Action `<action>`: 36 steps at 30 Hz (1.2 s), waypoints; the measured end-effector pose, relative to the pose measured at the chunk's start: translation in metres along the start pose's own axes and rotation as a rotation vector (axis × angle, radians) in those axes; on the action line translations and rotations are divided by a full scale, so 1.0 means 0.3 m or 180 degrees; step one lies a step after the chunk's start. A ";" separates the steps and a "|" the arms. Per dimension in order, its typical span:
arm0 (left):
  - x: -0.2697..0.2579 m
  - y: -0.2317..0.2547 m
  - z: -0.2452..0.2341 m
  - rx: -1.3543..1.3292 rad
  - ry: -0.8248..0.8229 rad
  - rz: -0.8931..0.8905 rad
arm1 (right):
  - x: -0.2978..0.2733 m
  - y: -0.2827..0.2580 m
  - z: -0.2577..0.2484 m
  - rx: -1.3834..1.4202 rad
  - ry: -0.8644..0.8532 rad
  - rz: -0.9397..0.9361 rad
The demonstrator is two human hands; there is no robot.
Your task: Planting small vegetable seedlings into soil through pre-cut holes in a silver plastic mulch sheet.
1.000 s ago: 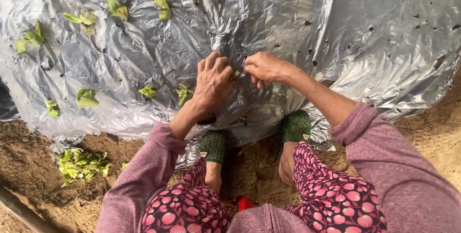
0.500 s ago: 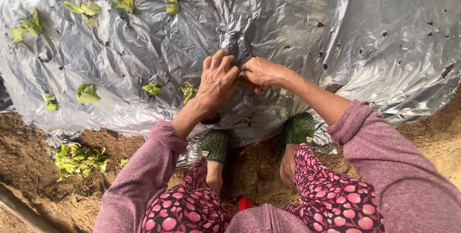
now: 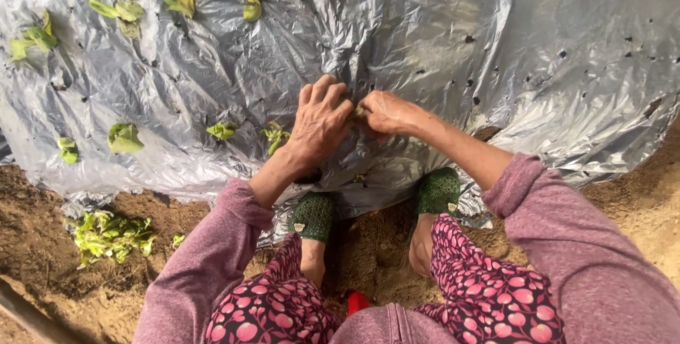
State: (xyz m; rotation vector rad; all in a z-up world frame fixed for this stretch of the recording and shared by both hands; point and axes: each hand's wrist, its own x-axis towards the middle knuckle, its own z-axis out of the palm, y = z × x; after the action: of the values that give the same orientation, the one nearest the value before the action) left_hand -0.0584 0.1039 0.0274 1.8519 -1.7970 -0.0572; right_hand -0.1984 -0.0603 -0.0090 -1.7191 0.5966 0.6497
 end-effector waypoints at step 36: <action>-0.200 0.177 0.033 -0.2881 -0.1102 -0.2555 | -0.122 -0.203 -0.104 0.1094 0.0107 -0.0112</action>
State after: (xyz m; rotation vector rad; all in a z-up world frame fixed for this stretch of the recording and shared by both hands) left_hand -0.1167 0.1590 0.0204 1.7413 -0.8044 -1.3057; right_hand -0.1792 -0.0748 0.0649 -1.4174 0.6589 0.4631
